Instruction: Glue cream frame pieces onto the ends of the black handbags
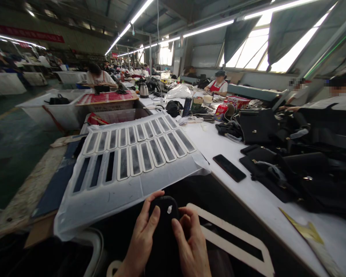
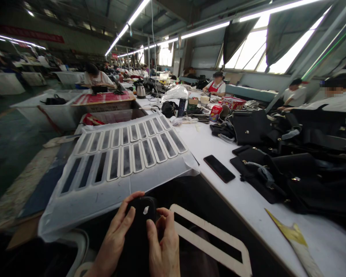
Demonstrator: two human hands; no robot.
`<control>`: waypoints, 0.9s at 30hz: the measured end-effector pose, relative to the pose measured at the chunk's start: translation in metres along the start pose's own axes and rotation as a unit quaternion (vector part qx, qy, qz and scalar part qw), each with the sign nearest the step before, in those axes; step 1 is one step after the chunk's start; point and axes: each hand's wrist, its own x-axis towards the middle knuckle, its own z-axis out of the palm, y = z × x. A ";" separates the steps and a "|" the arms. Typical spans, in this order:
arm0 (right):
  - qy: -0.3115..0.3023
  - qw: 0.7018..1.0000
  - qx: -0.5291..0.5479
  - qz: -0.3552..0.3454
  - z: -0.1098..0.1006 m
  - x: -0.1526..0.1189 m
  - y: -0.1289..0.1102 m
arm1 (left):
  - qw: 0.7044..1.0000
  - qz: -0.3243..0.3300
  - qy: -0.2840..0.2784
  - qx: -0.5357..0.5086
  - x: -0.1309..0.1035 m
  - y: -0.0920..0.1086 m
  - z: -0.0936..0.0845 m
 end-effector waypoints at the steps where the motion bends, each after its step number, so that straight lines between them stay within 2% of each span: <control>1: -0.005 1.000 0.008 -0.004 0.001 0.000 -0.001 | 1.000 0.008 -0.003 0.021 -0.001 0.000 0.001; 6: -0.031 0.999 0.036 -0.015 0.005 0.000 -0.003 | 0.999 0.010 0.004 0.033 -0.002 0.003 0.004; 12: -0.008 1.000 0.019 -0.011 0.006 0.010 -0.010 | 0.999 0.038 0.015 0.035 -0.004 0.007 0.007; 16: -0.007 0.999 -0.001 -0.047 0.006 0.012 -0.005 | 0.999 0.044 0.003 0.031 -0.005 0.010 0.009; 20: -0.014 0.999 0.017 -0.050 0.006 0.010 0.002 | 0.999 0.040 -0.014 0.015 -0.001 0.017 0.007; 27: -0.011 0.998 -0.018 -0.063 0.007 0.006 -0.001 | 0.994 0.041 -0.010 0.097 0.008 0.022 0.004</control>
